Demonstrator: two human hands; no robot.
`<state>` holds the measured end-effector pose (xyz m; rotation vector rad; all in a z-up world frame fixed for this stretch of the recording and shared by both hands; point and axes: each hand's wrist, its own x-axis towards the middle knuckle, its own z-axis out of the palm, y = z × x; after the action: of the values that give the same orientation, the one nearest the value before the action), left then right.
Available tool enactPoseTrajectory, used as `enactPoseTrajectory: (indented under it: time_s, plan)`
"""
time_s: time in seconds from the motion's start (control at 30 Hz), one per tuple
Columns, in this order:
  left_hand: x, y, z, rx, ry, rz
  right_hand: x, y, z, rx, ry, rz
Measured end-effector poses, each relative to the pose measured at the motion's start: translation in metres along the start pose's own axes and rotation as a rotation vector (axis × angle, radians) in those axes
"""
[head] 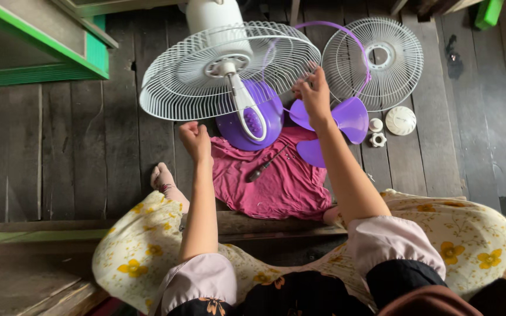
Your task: The person assembles a purple and white electric fan by attaching the front grille, inserting the purple fan blades, and securing the components with a nut. The person works on the floor, handling the fan parts and tools directly.
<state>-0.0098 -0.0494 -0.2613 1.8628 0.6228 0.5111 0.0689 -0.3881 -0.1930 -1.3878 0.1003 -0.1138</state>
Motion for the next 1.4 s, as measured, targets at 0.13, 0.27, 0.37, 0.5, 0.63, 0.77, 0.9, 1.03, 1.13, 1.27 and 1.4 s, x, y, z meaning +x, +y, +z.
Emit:
enactPoseTrajectory:
  time_s: [0.13,0.27,0.37,0.5,0.63,0.77,0.9,1.03,1.13,1.27,1.4]
  plan:
    - [0.014,0.009,-0.028,0.185,0.232,0.191,0.012,-0.005,0.001,-0.001,0.063,0.009]
    - [0.019,0.049,-0.054,-0.067,0.195,0.264,0.011,-0.011,0.002,-0.001,0.074,-0.018]
    - [0.029,0.069,-0.068,-0.154,0.017,0.221,0.01,-0.015,0.001,0.043,0.081,0.003]
    - [0.05,0.077,-0.092,0.192,-0.061,0.378,0.013,-0.018,0.001,0.072,0.113,0.058]
    - [0.056,0.091,-0.111,0.402,-0.148,0.48,0.017,-0.014,0.0,0.052,0.104,0.039]
    - [0.058,0.09,-0.112,0.348,-0.151,0.54,0.013,-0.006,0.011,-0.067,0.324,-0.069]
    - [0.062,0.082,-0.104,0.285,-0.162,0.483,-0.007,0.0,0.059,-0.006,0.314,-0.03]
    - [0.065,0.082,-0.099,0.152,-0.16,0.51,-0.023,-0.016,0.112,-0.058,-0.075,0.183]
    - [0.067,0.082,-0.098,0.133,-0.187,0.408,-0.02,-0.029,0.143,-0.133,-0.122,0.109]
    - [0.067,0.082,-0.098,0.144,-0.187,0.4,-0.013,-0.041,0.17,-0.328,-0.067,0.125]
    - [0.069,0.08,-0.098,0.154,-0.185,0.406,-0.008,-0.049,0.179,-0.337,-0.062,0.168]
